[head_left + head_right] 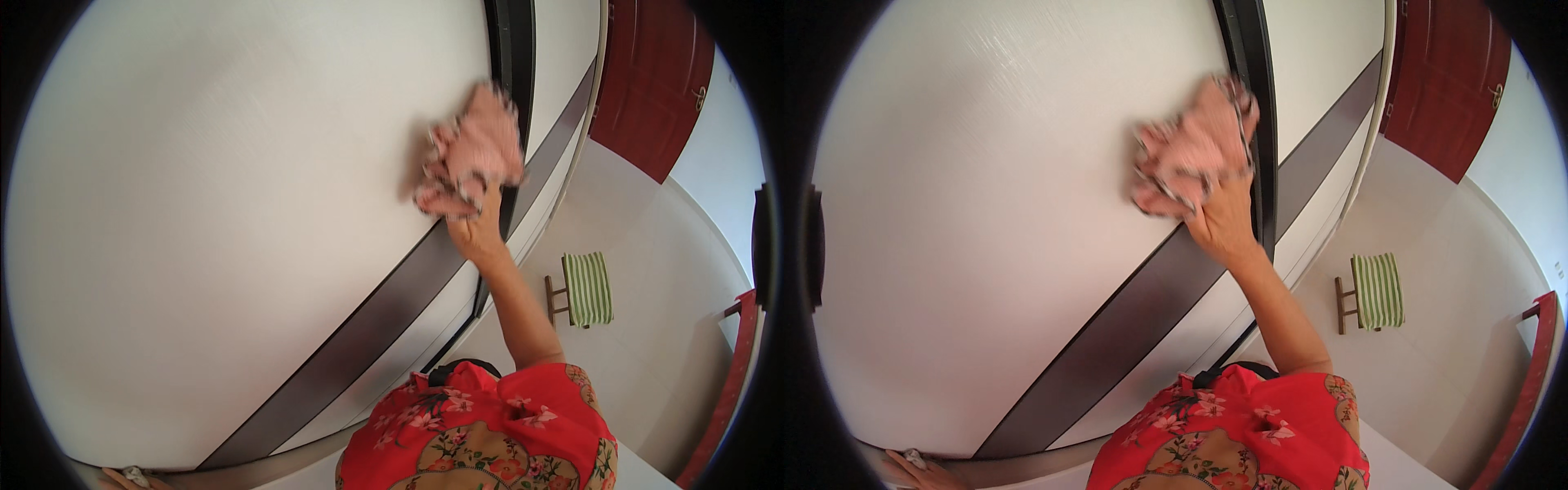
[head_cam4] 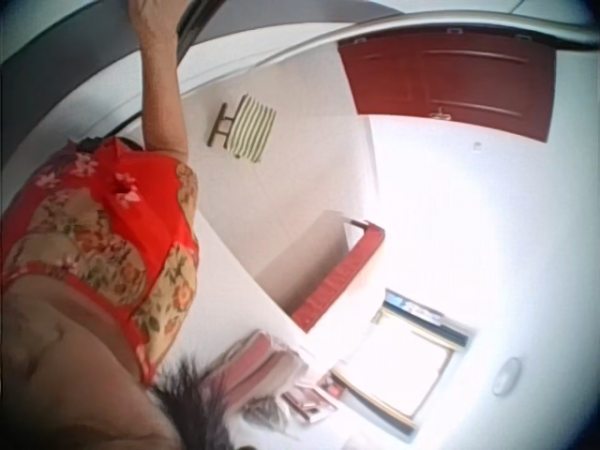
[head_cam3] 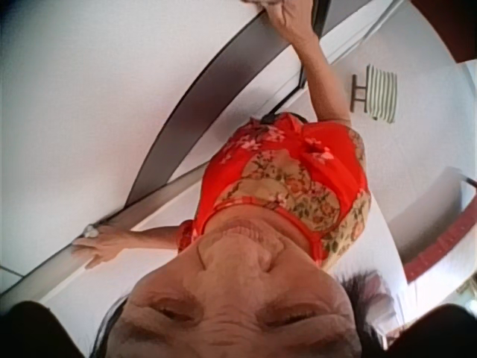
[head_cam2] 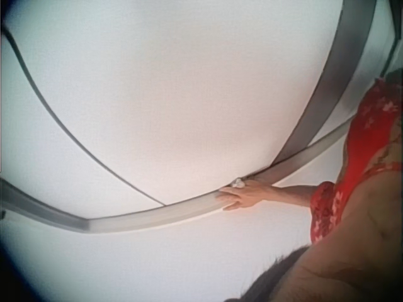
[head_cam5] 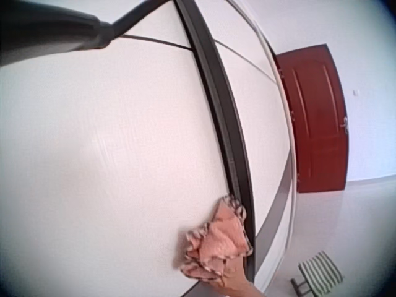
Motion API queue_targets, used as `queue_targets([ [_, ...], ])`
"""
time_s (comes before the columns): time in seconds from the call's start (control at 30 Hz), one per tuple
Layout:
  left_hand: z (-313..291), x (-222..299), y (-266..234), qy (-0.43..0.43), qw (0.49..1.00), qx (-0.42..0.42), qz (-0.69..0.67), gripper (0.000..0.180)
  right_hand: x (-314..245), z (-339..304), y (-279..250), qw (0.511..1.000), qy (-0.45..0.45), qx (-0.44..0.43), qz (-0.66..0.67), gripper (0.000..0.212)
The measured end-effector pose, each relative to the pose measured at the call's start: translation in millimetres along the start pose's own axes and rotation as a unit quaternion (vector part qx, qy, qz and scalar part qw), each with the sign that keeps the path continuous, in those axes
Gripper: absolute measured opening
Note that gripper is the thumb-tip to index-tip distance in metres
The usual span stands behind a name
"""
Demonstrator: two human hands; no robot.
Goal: The person wipes a white table surface with a cloth, moving a stack of folded blankets to reach the entire area. They then proceed to wipe the front surface of a white wardrobe with dark horizontal stripes.
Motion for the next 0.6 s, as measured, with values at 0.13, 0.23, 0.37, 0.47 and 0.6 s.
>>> queue_targets([
  [0.13, 3, 3, -2, 0.001, 1.000, 0.010, 0.004, 0.049, -13, -50, 33, 0.940, 0.207, 0.043, 0.268, 0.036],
  [0.23, -2, 3, 1, 0.022, 0.999, 0.017, 0.035, 0.048, -42, -44, 54, 0.995, 0.081, 0.036, 0.040, 0.037],
  [0.37, -4, 0, 7, -0.006, 0.999, 0.024, -0.037, 0.045, -124, -61, 103, 0.980, -0.168, -0.052, -0.092, 0.027],
  [0.47, 2, -1, 0, 0.024, 0.999, 0.020, -0.034, 0.042, -134, -53, 105, 0.958, -0.252, -0.102, -0.090, 0.024],
  [0.6, 6, -4, -2, 0.030, 0.994, 0.039, -0.099, 0.045, -85, -17, 66, 0.946, -0.238, -0.092, -0.201, 0.026],
])
Point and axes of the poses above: each hand's wrist, its own z-axis towards the middle knuckle, its own y-axis out of the palm, x = y × z, the point moved 2 cm from there along z, towards the middle knuckle, and after that the axes turned 8 degrees about -x, right-handed, at the moved point
